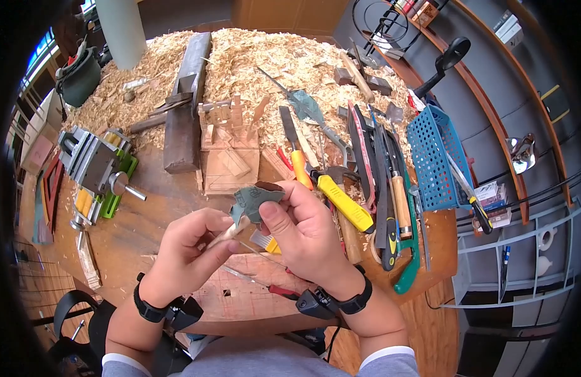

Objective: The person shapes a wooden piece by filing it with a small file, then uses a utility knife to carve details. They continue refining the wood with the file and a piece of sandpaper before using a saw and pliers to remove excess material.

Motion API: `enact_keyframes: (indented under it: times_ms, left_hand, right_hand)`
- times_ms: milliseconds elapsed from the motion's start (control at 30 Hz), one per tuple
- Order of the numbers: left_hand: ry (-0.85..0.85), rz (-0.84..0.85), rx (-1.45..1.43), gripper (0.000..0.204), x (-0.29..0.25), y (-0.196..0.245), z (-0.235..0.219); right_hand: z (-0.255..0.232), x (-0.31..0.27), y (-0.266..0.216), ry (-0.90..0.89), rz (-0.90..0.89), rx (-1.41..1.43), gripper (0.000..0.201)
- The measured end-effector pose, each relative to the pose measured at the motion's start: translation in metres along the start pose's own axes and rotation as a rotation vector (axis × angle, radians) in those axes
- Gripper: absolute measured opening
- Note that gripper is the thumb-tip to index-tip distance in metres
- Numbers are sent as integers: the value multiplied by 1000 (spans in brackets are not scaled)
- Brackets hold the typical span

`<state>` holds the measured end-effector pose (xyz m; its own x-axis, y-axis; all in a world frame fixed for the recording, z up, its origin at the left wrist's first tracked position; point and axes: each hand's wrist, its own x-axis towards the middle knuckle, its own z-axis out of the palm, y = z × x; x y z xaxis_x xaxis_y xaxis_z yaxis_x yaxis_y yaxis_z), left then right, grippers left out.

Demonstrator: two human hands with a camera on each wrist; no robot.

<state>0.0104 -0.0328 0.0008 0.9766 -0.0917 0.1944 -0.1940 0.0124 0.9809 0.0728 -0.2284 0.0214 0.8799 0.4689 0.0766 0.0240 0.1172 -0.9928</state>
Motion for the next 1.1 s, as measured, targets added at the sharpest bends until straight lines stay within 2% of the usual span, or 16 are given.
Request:
enact_keyframes:
  times_ms: [33,167,233,267,333,367,433,467,533,567,633,700,767,967,1033,1100]
  left_hand:
    - [-53,87,236,26,1,0,-4]
    - [-56,-19,147,19,-1,1,0]
    - [-53,-273,-141,16,-1,8,3]
    - [-56,-274,-139,16,-1,10,2]
    - [-142,-481,-432,18,1,11,-4]
    - [-143,-481,-432,18,2,10,-6]
    - [-233,-522,-701,20,3,5,-8]
    - [-239,-525,-699,20,4,4,-6]
    - [-144,-421,-462,21,2,4,0]
    - [-149,-419,-463,21,1,4,2]
    - [-166,-444,-388,21,-3,5,4]
    - [-164,-434,-398,22,-2,4,4]
    - [-125,-403,-416,23,-1,1,4]
    - [-161,-381,-633,27,-2,-6,-2]
    - [-169,-381,-667,28,-2,-6,-3]
    - [-180,-383,-703,29,-2,-7,-3]
  right_hand:
    - [1,1,1,0,-29,-5,27]
    - [4,3,2,-51,-45,30,25]
    - [8,1,7,-30,-32,11,24]
    - [11,-1,10,-27,-33,13,24]
    - [14,-6,14,-12,-6,121,23]
    - [12,-6,15,-11,-6,121,23]
    - [8,-5,14,-71,5,94,22]
    - [7,-4,12,-65,4,95,22]
    - [5,2,4,62,69,35,19]
    - [-3,11,4,66,67,32,19]
    - [-28,26,2,287,-48,291,17]
    - [-38,25,-12,281,-74,285,16]
    - [-38,18,-9,230,2,85,21]
    - [-28,13,-13,26,133,30,16]
    - [-27,11,-9,-47,156,90,16]
    - [-23,9,-3,-208,135,263,19]
